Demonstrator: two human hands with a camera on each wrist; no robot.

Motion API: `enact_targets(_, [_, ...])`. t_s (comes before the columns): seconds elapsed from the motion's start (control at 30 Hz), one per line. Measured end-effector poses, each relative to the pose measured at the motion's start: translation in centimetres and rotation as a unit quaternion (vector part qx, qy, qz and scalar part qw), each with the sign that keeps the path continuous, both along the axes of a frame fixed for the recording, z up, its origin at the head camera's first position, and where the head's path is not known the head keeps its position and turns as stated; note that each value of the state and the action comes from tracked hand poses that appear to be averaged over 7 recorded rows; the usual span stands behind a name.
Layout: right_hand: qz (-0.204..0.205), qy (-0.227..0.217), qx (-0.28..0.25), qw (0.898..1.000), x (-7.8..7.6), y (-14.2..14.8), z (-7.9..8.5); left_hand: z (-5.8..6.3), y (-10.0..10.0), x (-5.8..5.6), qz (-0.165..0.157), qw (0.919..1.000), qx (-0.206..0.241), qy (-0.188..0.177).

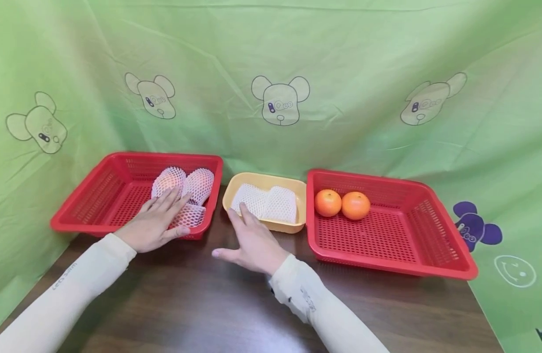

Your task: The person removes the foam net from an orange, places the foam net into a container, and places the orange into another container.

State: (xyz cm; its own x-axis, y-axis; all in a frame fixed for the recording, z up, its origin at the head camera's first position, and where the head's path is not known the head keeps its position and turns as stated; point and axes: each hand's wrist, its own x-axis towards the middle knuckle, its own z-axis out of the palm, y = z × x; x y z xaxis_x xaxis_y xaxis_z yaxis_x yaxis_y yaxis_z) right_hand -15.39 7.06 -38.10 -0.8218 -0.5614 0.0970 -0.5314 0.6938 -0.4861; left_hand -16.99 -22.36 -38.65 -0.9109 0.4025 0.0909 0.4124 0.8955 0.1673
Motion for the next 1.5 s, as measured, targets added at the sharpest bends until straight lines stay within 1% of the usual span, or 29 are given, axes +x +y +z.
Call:
enact_targets(0.1, [0.005, 0.003, -0.001, 1.000, -1.0, -1.9, -0.5, 0.5, -0.6, -0.5, 0.015, 0.9997, 0.002, -0.020])
enact_targets(0.17, [0.006, 0.018, 0.007, 1.000, -1.6, -3.3, -0.8, 1.0, -0.9, -0.9, 0.023, 0.9991, 0.005, -0.035])
enact_targets(0.27, [-0.013, 0.039, 0.032, 0.999, -2.3, -5.2, -1.1, 2.0, -1.5, -1.7, 0.035, 0.9977, 0.011, -0.058])
enact_targets(0.33, [-0.034, 0.048, 0.051, 0.997, -2.8, -6.2, -1.3, 2.9, -1.9, -2.7, 0.055, 0.9961, 0.002, -0.069])
enact_targets(0.43, [-0.066, 0.046, 0.076, 0.994, -3.3, -7.2, -1.7, 4.0, -2.6, -4.6, 0.097, 0.9916, -0.024, -0.082])
enact_targets(0.53, [-0.083, 0.042, 0.091, 0.991, -3.7, -7.8, -2.0, 4.9, -3.1, -6.7, 0.138, 0.9849, -0.040, -0.097])
enact_targets(0.6, [-0.087, 0.046, 0.099, 0.990, -3.7, -8.1, -2.1, 5.3, -3.4, -8.0, 0.156, 0.9802, -0.041, -0.114])
enact_targets(0.67, [-0.089, 0.052, 0.103, 0.989, -3.8, -8.3, -2.1, 5.6, -3.6, -9.1, 0.168, 0.9753, -0.044, -0.136])
enact_targets(0.73, [-0.089, 0.055, 0.106, 0.989, -3.9, -8.5, -2.2, 5.9, -3.4, -9.9, 0.175, 0.9707, -0.052, -0.156])
enact_targets(0.83, [-0.091, 0.053, 0.108, 0.989, -3.9, -8.7, -2.3, 6.1, -2.8, -10.9, 0.174, 0.9658, -0.063, -0.182])
enact_targets(0.9, [-0.090, 0.052, 0.107, 0.989, -3.9, -9.0, -2.4, 5.9, -2.4, -11.4, 0.168, 0.9643, -0.058, -0.196])
enact_targets(0.97, [-0.089, 0.052, 0.104, 0.989, -3.9, -9.2, -2.4, 5.4, -2.3, -12.0, 0.173, 0.9644, -0.049, -0.194])
enact_targets(1.03, [-0.087, 0.050, 0.101, 0.990, -3.8, -9.4, -2.4, 4.7, -2.4, -12.7, 0.183, 0.9651, -0.038, -0.184])
enact_targets(1.13, [-0.087, 0.049, 0.099, 0.990, -3.6, -9.7, -2.4, 3.3, -3.0, -13.6, 0.210, 0.9656, -0.012, -0.152])
enact_targets(1.17, [-0.087, 0.049, 0.099, 0.990, -3.5, -9.8, -2.4, 2.8, -3.1, -13.9, 0.217, 0.9648, -0.002, -0.148])
enact_targets(1.23, [-0.087, 0.052, 0.099, 0.990, -3.5, -9.9, -2.4, 2.1, -3.3, -14.3, 0.229, 0.9614, 0.022, -0.151])
enact_targets(1.33, [-0.085, 0.056, 0.097, 0.990, -3.5, -9.9, -2.3, 1.3, -3.4, -14.6, 0.254, 0.9490, 0.060, -0.177])
enact_targets(1.4, [-0.083, 0.055, 0.096, 0.990, -3.6, -9.8, -2.3, 0.9, -3.5, -14.7, 0.267, 0.9381, 0.085, -0.204])
enact_targets(1.47, [-0.084, 0.053, 0.097, 0.990, -3.8, -9.7, -2.3, 0.5, -3.5, -14.8, 0.271, 0.9281, 0.109, -0.231])
enact_targets(1.5, [-0.085, 0.052, 0.097, 0.990, -3.8, -9.6, -2.3, 0.3, -3.5, -14.8, 0.270, 0.9249, 0.117, -0.240])
